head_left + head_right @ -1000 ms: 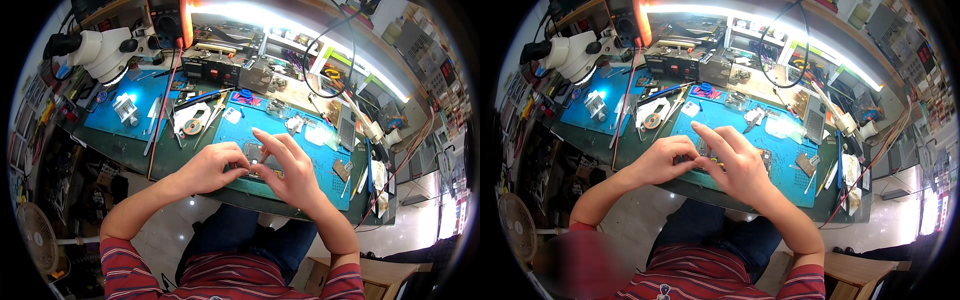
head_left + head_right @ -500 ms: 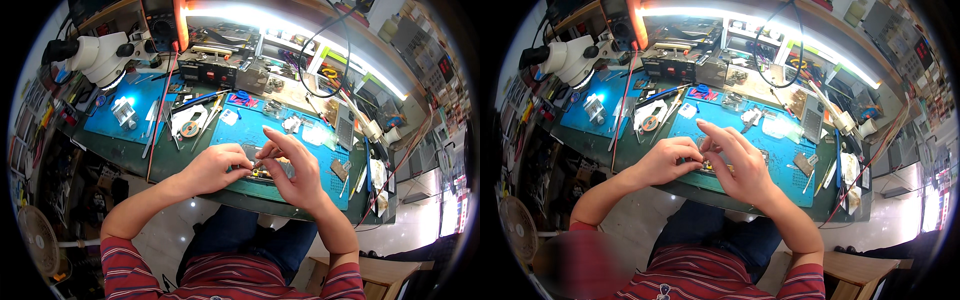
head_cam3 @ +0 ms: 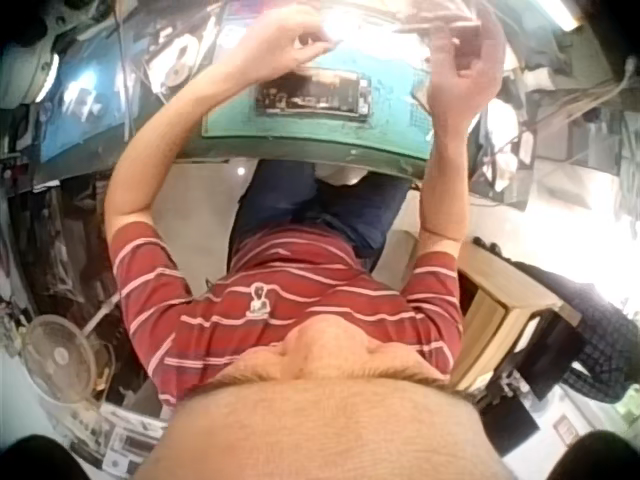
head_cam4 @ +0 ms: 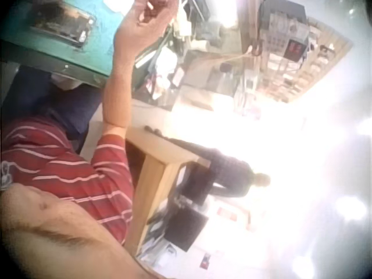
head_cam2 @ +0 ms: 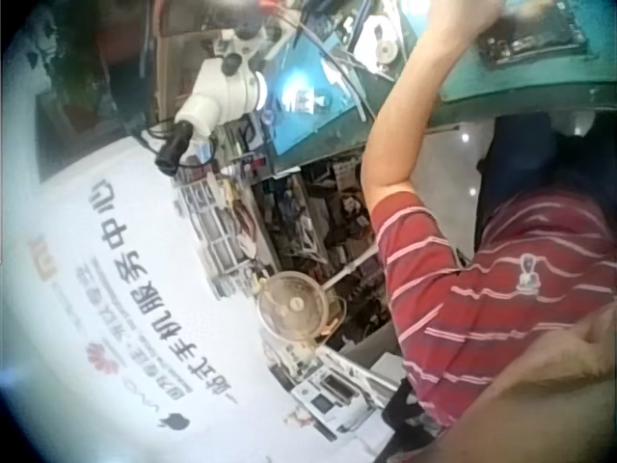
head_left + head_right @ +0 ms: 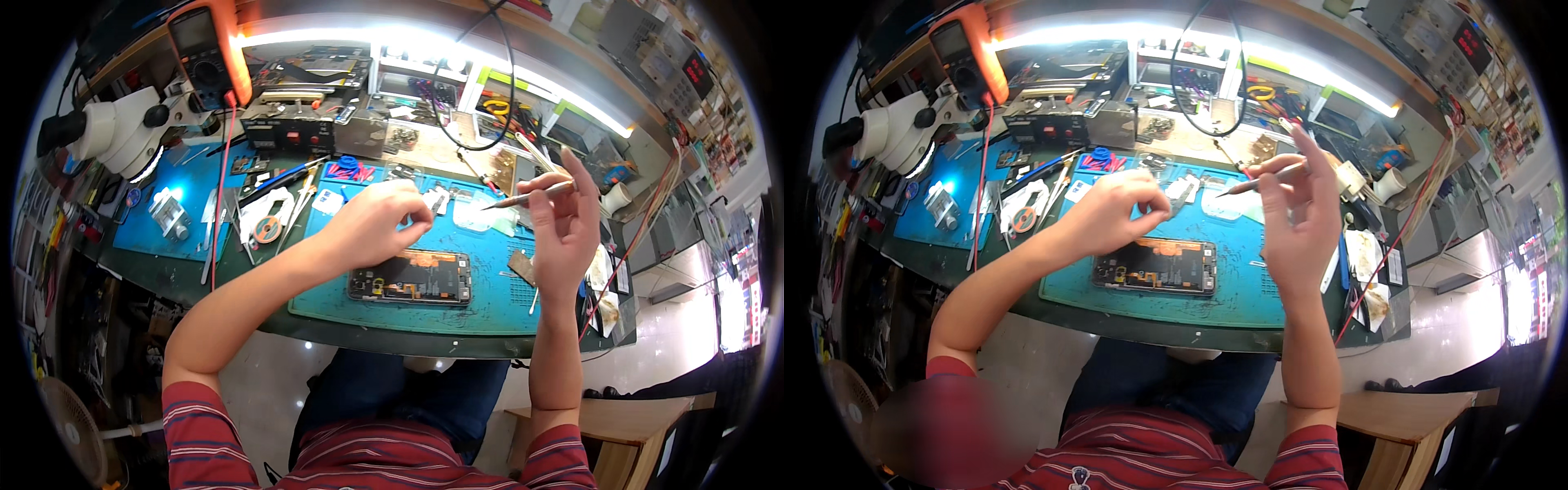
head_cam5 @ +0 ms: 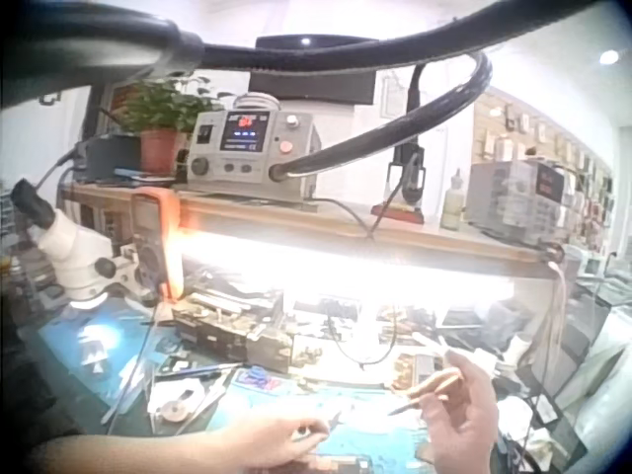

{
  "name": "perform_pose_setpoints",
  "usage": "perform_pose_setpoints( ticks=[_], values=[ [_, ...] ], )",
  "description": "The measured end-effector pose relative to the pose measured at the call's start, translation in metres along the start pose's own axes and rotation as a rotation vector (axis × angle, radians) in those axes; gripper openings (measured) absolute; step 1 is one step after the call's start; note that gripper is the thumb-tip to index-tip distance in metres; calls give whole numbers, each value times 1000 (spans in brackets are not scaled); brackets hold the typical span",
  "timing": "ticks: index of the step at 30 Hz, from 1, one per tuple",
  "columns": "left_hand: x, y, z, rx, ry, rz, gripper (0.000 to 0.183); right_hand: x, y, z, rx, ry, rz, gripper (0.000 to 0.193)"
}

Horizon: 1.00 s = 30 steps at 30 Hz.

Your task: The person works on a disassembled smartphone at a cluttered electronics repair bench. They use tweezers to handle small internal components, repeatedly open and close the device, and inspect the motherboard and connectors.

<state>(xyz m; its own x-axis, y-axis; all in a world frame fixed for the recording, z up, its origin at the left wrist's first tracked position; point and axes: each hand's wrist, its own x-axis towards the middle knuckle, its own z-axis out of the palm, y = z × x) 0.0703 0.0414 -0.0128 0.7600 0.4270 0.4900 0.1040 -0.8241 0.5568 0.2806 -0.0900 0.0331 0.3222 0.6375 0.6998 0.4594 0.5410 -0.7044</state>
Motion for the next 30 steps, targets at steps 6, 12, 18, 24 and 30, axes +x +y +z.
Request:
perform_pose_setpoints(
  ticks=[6, 12, 18, 24, 30],
  values=[
    [69, -12, 47, 34, -145, 9, 10, -2, 37, -22, -78, 140, 108, 47],
    [76, -27, 69, 106, -120, 91, 18, 4, 44, -29, -155, 179, 52, 47],
    [69, -14, 46, -14, -84, -67, 11, 7, 34, -45, -398, 155, 234, 50],
    [16, 10, -4, 79, -230, -156, 22, -15, 49, -91, -868, -316, 458, 41],
    [-72, 41, -41, 270, -360, -133, 93, -32, 54, -107, -1123, -277, 460, 30]
  ],
)
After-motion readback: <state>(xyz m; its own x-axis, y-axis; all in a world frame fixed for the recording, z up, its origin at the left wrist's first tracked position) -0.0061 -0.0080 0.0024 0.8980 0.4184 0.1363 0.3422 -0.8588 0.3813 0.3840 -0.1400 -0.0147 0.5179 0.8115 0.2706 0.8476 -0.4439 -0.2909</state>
